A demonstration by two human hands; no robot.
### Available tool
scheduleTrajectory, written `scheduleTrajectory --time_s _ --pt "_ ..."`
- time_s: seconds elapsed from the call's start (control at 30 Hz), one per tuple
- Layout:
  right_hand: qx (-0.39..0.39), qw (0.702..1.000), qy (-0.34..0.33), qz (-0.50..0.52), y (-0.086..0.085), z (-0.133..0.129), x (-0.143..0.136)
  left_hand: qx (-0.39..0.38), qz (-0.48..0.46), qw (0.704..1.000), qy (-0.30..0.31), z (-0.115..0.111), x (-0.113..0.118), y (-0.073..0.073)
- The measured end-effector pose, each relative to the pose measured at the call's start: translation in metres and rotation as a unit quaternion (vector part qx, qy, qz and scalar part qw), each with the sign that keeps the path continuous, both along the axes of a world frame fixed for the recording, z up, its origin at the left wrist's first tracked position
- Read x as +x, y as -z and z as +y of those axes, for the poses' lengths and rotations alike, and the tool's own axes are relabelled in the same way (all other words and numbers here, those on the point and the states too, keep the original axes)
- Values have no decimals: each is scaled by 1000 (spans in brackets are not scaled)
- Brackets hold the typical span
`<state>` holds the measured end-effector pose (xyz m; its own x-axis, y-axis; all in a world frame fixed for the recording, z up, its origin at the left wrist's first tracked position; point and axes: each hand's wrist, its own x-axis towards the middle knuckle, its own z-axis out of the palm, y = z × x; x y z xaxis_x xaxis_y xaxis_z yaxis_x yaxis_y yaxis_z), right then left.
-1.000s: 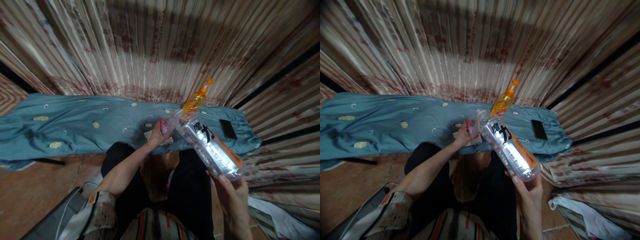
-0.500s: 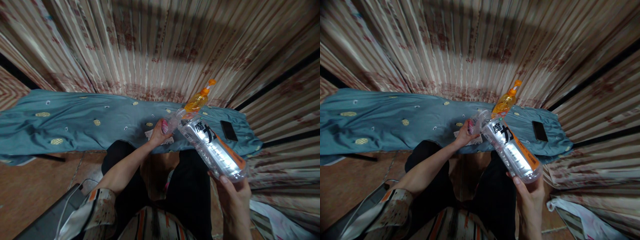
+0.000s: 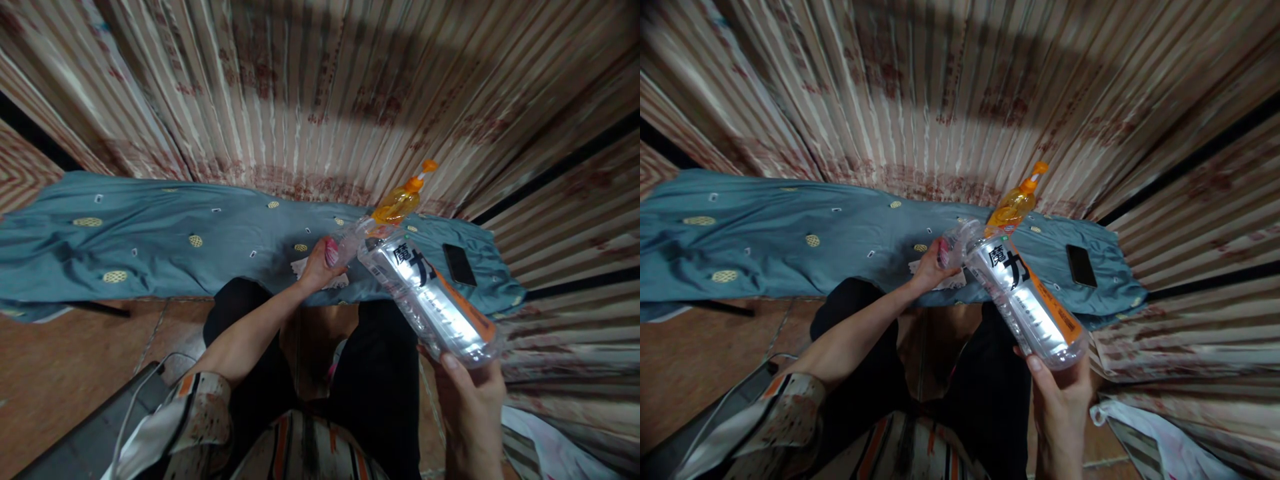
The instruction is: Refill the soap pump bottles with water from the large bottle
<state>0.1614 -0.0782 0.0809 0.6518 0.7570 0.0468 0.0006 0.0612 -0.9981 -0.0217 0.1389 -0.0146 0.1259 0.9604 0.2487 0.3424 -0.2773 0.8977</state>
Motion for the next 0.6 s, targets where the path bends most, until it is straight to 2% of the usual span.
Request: scheduleTrajectory --time_s 0.3,0.6 --pt "11 1000 8 5 -2 3 -1 15 -10 1000 -2 2 0 8" --pt "25 1000 -4 -4 -4 2 -2 4 -2 1000 2 2 0 4"
